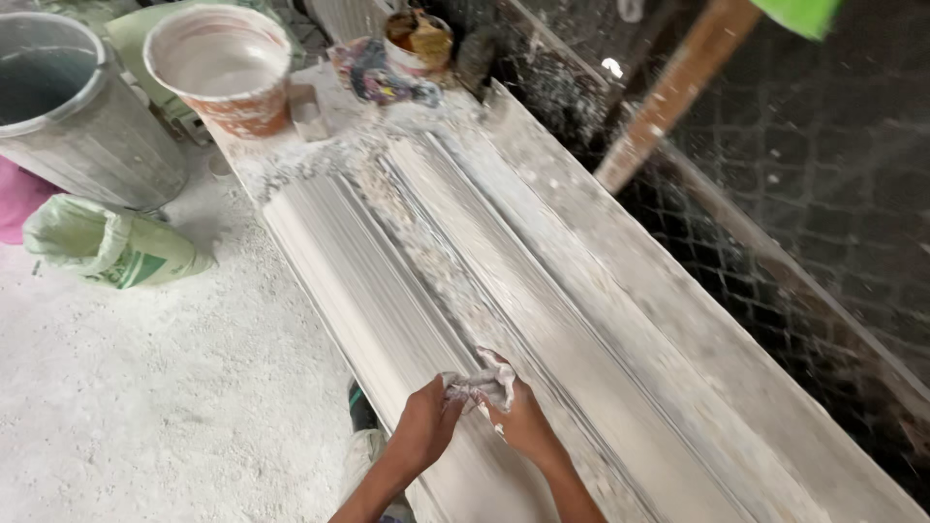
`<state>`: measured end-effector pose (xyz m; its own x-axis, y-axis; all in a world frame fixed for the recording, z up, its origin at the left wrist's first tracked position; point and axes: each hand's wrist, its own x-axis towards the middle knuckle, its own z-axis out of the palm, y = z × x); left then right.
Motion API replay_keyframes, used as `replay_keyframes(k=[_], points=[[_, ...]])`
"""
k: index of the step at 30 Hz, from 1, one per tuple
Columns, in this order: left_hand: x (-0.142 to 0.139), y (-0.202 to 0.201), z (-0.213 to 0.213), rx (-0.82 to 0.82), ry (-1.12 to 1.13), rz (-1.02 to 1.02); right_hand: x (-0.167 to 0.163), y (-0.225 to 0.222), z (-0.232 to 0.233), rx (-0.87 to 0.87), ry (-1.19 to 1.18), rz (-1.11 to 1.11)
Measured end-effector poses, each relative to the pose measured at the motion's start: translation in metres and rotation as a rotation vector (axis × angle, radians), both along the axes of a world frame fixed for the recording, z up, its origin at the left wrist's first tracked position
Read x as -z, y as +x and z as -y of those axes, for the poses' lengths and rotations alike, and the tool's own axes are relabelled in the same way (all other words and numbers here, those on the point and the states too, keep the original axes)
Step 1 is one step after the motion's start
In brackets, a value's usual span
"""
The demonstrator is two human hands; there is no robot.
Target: The person lays strands of white glass fiber into a long rectangular mold, then smooths and presses the fibers with hands and a small white block. The person then pours a white liquid from a bucket into the mold to saturate the fibers.
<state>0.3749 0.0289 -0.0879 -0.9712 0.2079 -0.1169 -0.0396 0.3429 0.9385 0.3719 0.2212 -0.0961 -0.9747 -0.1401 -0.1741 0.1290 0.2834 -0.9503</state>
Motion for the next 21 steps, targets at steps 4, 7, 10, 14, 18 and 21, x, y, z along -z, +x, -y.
replay_keyframes(k=[4, 7, 10, 14, 18, 21], points=[[0.008, -0.094, 0.052, -0.111, 0.207, 0.163, 0.030, -0.088, 0.062, 0.073, -0.030, -0.028], [0.032, -0.187, 0.091, -0.125, 0.361, 0.167, 0.057, -0.179, 0.110, 0.219, 0.054, -0.233], [0.057, -0.318, 0.120, -0.085, 0.322, -0.014, 0.068, -0.287, 0.155, 0.343, 0.003, -0.163], [0.062, -0.455, 0.132, -0.055, 0.202, -0.078, 0.056, -0.411, 0.179, 0.442, 0.301, -0.146], [0.048, -0.531, 0.124, -0.018, 0.231, -0.097, 0.031, -0.491, 0.182, 0.202, 0.775, -0.201], [0.047, -0.584, 0.122, 0.118, 0.050, 0.016, 0.021, -0.539, 0.191, 0.014, 0.999, 0.139]])
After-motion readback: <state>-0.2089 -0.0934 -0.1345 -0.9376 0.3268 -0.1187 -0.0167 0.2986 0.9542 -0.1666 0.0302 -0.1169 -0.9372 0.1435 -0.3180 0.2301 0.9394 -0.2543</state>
